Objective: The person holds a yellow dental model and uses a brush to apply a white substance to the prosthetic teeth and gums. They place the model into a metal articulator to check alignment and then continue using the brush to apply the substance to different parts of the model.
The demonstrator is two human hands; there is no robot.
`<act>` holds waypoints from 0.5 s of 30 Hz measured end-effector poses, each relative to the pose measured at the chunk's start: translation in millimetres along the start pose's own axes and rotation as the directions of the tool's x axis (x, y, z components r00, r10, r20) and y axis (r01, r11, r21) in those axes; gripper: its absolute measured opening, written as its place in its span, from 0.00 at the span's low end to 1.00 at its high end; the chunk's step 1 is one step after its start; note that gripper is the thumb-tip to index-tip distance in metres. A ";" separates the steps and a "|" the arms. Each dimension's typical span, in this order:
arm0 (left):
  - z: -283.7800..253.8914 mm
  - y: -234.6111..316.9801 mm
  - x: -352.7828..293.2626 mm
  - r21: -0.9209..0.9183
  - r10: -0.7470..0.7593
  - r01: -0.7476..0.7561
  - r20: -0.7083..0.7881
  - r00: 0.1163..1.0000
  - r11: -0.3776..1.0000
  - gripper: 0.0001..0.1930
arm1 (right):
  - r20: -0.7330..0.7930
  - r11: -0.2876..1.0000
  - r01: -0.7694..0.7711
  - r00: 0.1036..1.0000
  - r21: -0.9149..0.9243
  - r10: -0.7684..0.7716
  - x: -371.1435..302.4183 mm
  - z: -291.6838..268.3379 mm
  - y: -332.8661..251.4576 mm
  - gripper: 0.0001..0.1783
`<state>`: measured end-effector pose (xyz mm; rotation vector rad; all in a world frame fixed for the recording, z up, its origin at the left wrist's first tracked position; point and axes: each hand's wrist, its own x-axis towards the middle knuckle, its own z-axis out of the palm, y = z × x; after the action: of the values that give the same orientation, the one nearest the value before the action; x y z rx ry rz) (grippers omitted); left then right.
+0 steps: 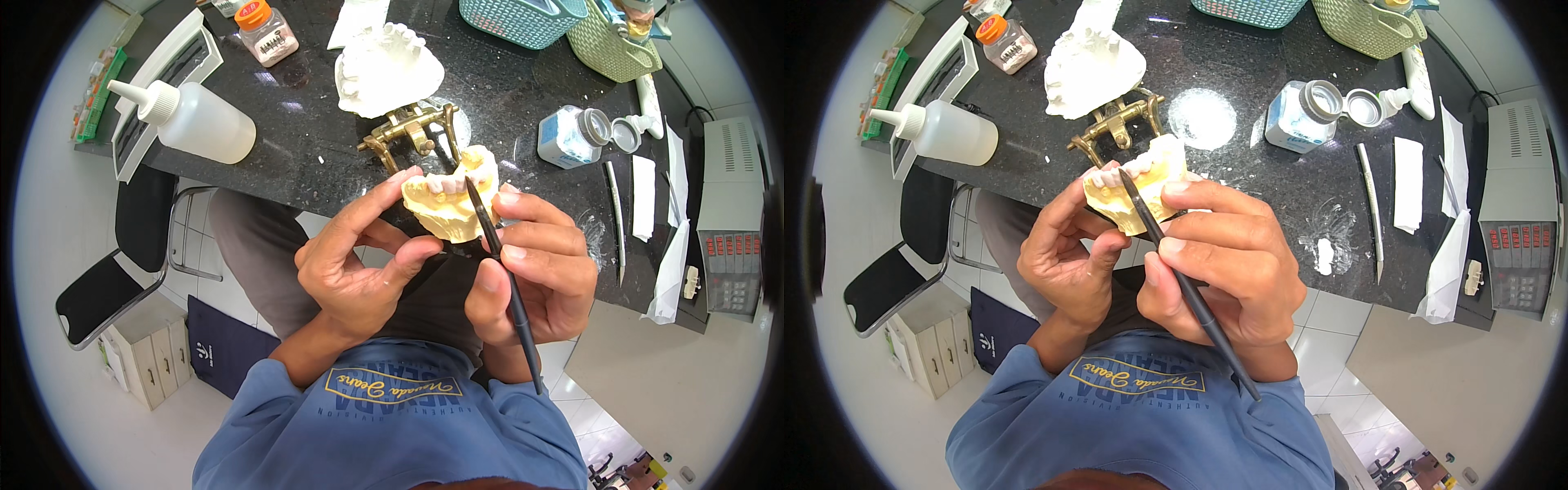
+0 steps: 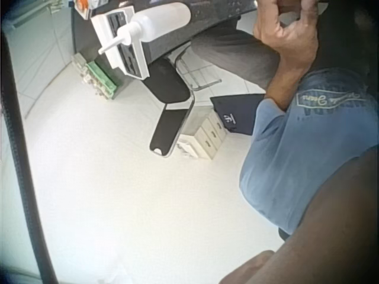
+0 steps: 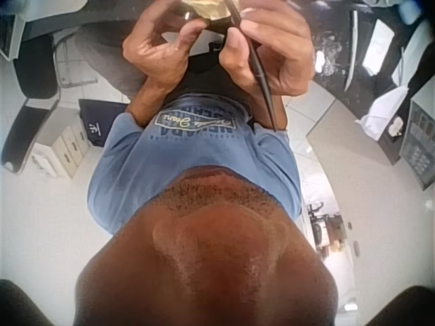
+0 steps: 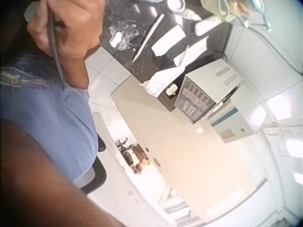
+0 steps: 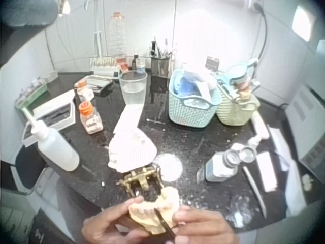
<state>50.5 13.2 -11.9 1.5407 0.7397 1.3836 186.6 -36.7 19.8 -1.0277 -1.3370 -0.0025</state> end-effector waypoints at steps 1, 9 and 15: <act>0.2 -0.1 0.2 0.000 0.000 0.000 0.000 1.000 1.000 0.27 | 0.000 1.000 0.000 1.000 0.000 0.000 -0.6 0.2 0.4 0.15; 1.3 -0.5 0.2 0.000 0.004 -0.004 -0.012 1.000 1.000 0.26 | -0.036 0.999 -0.006 0.999 0.042 0.008 -1.6 0.0 2.4 0.14; 1.0 -0.5 1.1 0.010 0.006 -0.006 -0.005 1.000 1.000 0.26 | -0.005 1.000 0.003 1.000 0.001 -0.003 1.0 -0.8 0.7 0.14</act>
<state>51.7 14.2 -11.8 1.5486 0.7461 1.3903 187.9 -36.2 20.3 -1.0240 -1.3336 -0.0071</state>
